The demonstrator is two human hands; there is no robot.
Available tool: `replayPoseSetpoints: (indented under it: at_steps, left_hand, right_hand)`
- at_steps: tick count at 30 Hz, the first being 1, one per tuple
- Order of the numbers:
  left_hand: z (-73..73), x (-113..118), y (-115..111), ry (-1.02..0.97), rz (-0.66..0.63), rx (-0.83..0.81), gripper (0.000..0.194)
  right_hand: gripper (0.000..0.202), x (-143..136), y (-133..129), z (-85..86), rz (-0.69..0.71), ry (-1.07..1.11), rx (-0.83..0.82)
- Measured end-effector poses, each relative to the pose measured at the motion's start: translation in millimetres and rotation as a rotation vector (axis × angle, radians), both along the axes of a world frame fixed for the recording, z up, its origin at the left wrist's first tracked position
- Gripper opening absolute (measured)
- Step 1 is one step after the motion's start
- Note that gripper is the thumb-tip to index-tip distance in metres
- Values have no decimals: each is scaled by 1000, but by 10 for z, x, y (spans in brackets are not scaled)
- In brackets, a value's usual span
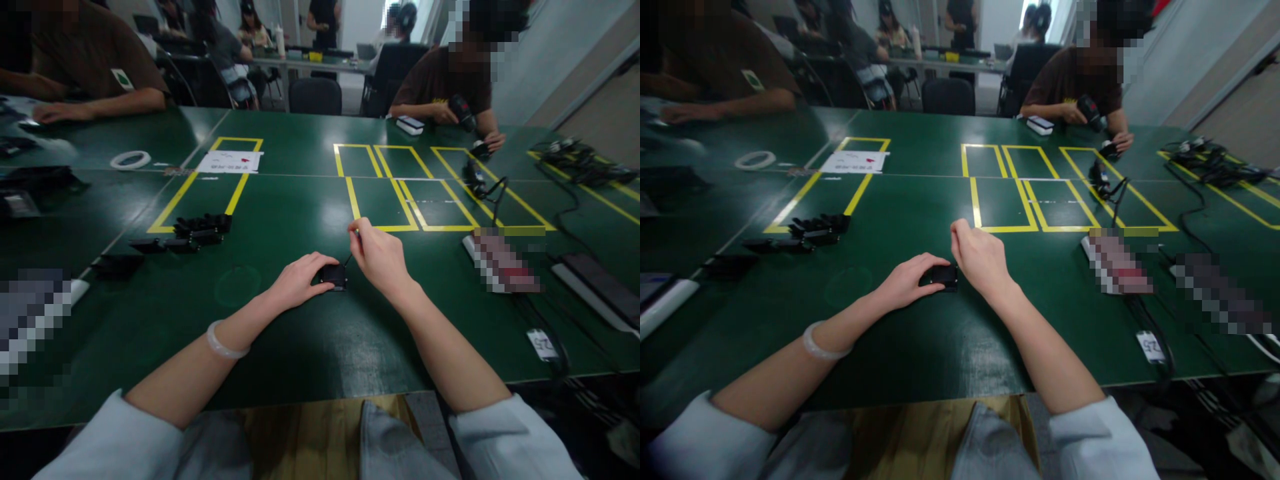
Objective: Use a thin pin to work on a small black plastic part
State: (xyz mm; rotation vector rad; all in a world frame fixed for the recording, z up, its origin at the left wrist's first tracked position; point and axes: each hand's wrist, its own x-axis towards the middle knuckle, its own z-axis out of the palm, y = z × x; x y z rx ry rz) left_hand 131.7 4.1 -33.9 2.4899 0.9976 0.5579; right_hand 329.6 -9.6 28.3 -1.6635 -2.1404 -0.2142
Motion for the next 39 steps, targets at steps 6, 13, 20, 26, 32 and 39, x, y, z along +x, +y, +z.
replayPoseSetpoints:
  at_steps: [6, 13, 20, 26, 32, 39]
  left_hand:
    - [3, -3, -4, 11, -1, 1, 37]
    - [5, -1, -2, 8, -8, 0, 37]
    - [-2, 3, -2, -5, -6, 9, 36]
    - [20, 8, -11, -5, -18, 4, 36]
    - [9, 0, -4, 6, -5, 6, 37]
    - [12, 1, -6, 18, -5, 8, 37]
  right_hand:
    - [35, 8, -14, 25, 6, -9, -5]
    - [36, -8, -34, 42, -15, -51, -25]
    - [34, 0, -80, 80, 56, -91, 19]
    - [36, -12, -73, 57, 24, -108, 9]
    - [25, -19, -73, 39, 28, -36, 8]
    - [33, -16, -51, 21, -26, -86, -4]
